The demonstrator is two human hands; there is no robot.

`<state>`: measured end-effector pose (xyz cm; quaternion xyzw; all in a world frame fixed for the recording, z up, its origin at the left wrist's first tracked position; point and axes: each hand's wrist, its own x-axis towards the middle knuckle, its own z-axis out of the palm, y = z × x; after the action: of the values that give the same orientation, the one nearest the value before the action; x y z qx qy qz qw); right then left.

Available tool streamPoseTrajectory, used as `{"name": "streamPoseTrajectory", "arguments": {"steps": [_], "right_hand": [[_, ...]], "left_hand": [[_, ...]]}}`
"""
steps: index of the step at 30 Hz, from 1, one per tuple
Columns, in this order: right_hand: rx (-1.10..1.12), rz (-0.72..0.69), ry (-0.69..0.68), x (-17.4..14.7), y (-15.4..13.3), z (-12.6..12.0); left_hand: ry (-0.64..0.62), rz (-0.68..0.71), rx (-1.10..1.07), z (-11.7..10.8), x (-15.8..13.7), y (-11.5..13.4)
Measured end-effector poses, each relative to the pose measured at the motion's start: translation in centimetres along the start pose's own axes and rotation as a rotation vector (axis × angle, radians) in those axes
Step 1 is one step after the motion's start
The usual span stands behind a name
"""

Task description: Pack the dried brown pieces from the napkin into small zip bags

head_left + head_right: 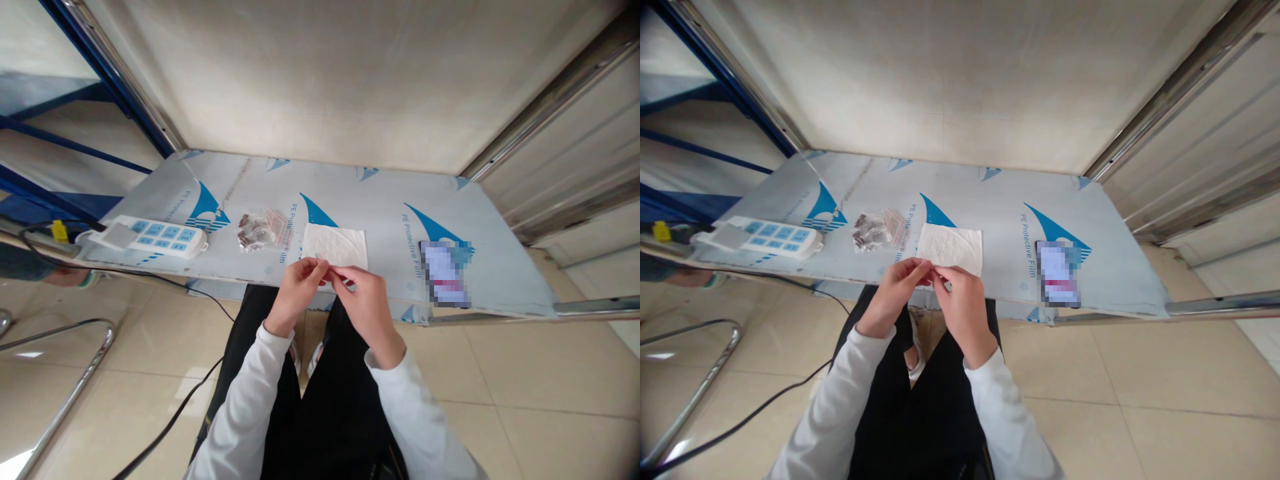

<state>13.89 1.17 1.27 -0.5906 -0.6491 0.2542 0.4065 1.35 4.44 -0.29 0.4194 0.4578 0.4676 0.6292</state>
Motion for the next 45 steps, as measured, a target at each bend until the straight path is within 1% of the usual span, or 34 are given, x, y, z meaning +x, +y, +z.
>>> {"name": "streamPoseTrajectory", "arguments": {"steps": [2,4,7,9,11,13,17,19,21,24,26,29,32,36,40,43,45], "right_hand": [[-0.169,-0.056,0.027,-0.9,-0.6,0.2],[-0.277,-0.039,0.059,-1.8,-1.2,0.6],[-0.365,0.035,0.070,-2.7,-1.8,1.6],[-0.399,0.076,0.072,-3.1,-2.0,2.1],[-0.405,0.094,0.091,-3.5,-2.2,2.3],[-0.370,0.092,0.114,-3.9,-2.2,2.3],[-0.187,0.034,0.096,-4.6,-2.3,1.4],[-0.124,0.023,0.078,-4.8,-2.4,0.9],[-0.111,0.047,0.082,-5.1,-2.7,0.4],[-0.068,0.081,0.089,-5.5,-3.2,0.0],[0.021,0.094,0.074,-5.7,-3.7,-0.3],[0.140,0.154,0.056,-6.0,-4.2,-0.8],[0.217,0.196,0.035,-6.2,-4.5,-1.1],[0.289,0.192,-0.042,-6.8,-4.8,-1.2],[0.320,0.212,-0.049,-7.1,-4.9,-1.5],[0.397,0.238,-0.117,-6.9,-5.1,-2.1],[0.414,0.251,-0.162,-6.7,-5.3,-2.4]], "left_hand": [[0.037,-0.015,0.044,0.2,-0.6,-0.1],[0.118,0.018,0.128,0.3,-1.3,-0.2],[0.253,0.071,0.314,0.2,-2.7,-0.2],[0.284,0.060,0.414,0.0,-3.5,-0.2],[0.283,0.033,0.429,-0.2,-4.1,-0.2],[0.284,0.007,0.353,-0.2,-4.3,-0.3],[0.294,-0.105,0.008,0.0,-4.1,-0.2],[0.294,-0.163,-0.112,0.2,-4.2,-0.1],[0.283,-0.186,-0.123,0.4,-4.7,-0.1],[0.265,-0.147,-0.052,0.7,-5.6,0.0],[0.225,-0.125,-0.062,0.8,-6.2,0.0],[0.145,-0.131,-0.122,0.7,-6.7,0.4],[0.104,-0.129,-0.131,0.5,-7.2,1.0],[0.122,-0.151,-0.196,0.3,-8.2,1.3],[0.129,-0.197,-0.316,0.7,-9.3,1.3],[0.133,-0.161,-0.348,1.1,-9.8,1.5],[0.131,-0.115,-0.285,1.2,-10.1,1.9]]}}
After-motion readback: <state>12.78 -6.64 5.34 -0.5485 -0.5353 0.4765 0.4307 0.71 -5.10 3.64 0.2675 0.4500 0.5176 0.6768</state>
